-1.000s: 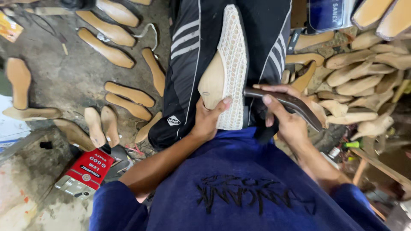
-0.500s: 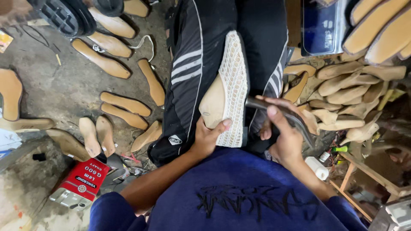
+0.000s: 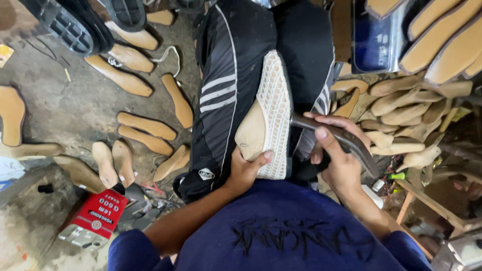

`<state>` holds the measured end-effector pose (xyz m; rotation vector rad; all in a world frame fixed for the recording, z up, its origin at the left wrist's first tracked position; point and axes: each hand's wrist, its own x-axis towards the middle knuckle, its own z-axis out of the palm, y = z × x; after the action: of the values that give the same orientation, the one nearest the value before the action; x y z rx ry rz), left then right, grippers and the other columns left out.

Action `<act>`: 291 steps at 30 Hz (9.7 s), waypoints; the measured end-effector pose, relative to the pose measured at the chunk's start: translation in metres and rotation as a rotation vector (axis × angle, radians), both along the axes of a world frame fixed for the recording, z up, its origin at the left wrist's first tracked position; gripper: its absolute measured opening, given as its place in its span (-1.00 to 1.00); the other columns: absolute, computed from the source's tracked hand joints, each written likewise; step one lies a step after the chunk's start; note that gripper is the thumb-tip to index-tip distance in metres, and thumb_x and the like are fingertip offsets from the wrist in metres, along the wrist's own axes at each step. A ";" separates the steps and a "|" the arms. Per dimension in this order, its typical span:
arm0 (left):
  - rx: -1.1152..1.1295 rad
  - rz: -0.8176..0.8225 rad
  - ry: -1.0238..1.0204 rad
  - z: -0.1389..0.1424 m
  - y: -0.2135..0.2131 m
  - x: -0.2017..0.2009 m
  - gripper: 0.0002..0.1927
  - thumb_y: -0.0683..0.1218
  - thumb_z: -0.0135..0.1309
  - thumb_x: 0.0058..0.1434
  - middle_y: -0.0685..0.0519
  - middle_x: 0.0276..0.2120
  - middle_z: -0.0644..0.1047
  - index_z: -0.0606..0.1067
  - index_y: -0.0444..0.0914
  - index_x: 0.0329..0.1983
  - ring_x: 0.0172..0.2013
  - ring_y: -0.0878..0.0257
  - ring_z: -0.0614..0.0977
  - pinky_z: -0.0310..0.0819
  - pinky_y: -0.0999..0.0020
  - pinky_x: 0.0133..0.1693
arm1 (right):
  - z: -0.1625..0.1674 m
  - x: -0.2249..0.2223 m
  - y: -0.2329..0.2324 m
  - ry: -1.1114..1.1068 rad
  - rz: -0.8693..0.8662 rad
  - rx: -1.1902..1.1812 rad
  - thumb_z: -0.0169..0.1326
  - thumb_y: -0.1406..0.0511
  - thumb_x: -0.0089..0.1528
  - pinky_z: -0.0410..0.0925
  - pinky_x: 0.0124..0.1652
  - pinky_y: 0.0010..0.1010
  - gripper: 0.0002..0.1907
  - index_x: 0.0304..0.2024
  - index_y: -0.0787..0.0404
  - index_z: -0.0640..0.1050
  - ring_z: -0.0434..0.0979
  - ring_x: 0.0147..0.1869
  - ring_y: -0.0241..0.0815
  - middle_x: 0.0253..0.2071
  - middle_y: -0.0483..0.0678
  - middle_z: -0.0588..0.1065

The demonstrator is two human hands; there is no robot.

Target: The person sits on the floor of a shoe workshop holding a woven shoe upper on a wooden last. They trim excess material around the sole edge with a curved hand blade, fit and press a black rubber outsole onto the bottom, trim the joined edge again, and place the finished shoe on an overhead shelf.

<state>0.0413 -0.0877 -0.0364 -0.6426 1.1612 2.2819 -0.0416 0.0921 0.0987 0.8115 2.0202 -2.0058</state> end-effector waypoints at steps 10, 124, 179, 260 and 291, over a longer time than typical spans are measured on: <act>0.029 -0.057 -0.098 -0.002 -0.001 0.006 -0.54 -0.18 0.28 0.21 -0.07 -0.10 0.62 0.45 -0.48 0.12 -0.16 0.24 0.67 0.60 0.38 -0.09 | 0.024 -0.039 0.007 -0.024 0.354 0.317 0.19 0.45 0.27 0.40 -0.44 -0.51 -0.80 -0.04 0.37 0.59 0.50 -0.45 -0.29 0.01 0.12 0.65; -0.573 0.031 0.834 0.098 -0.073 -0.157 -0.33 -0.17 0.37 0.22 -0.06 0.18 0.40 0.36 -0.26 0.36 0.15 0.17 0.48 0.41 0.25 0.20 | 0.019 0.008 0.036 0.586 0.441 0.838 0.34 0.37 0.16 0.44 0.15 -0.23 -0.27 0.33 0.27 0.33 0.41 0.27 0.09 0.20 0.14 0.30; -0.349 0.139 0.506 0.049 -0.042 -0.215 -0.47 -0.13 0.30 0.26 0.05 -0.01 0.45 0.35 -0.31 0.22 0.00 0.31 0.52 0.47 0.41 0.08 | 0.057 -0.178 -0.024 0.685 1.147 0.730 0.27 0.28 0.24 0.51 -0.34 -0.37 -0.69 0.02 0.22 0.61 0.68 -0.28 -0.03 -0.13 0.12 0.63; -0.276 0.395 0.751 0.002 -0.018 -0.215 -0.71 -0.08 0.04 0.49 0.10 -0.15 0.45 0.38 -0.27 0.19 -0.16 0.38 0.45 0.42 0.50 -0.08 | -0.051 0.013 0.029 0.893 -0.196 0.062 -0.05 0.04 0.49 0.36 -0.45 -0.34 -0.60 -0.09 0.27 0.35 0.40 -0.50 -0.18 -0.44 -0.02 0.38; -0.259 -0.043 0.871 0.031 -0.052 -0.217 -0.11 -0.29 0.46 0.04 0.02 0.13 0.46 0.23 -0.26 0.38 0.16 0.26 0.54 0.53 0.30 0.21 | 0.009 -0.045 -0.057 0.399 0.339 0.283 0.12 0.31 0.36 0.22 -0.50 -0.45 -0.74 0.04 0.34 0.52 0.30 -0.53 -0.27 -0.52 0.02 0.38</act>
<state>-0.1760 -0.1393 -0.0052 0.3642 1.8386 2.4417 -0.0868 0.0347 0.1074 0.0846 2.4927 -1.8184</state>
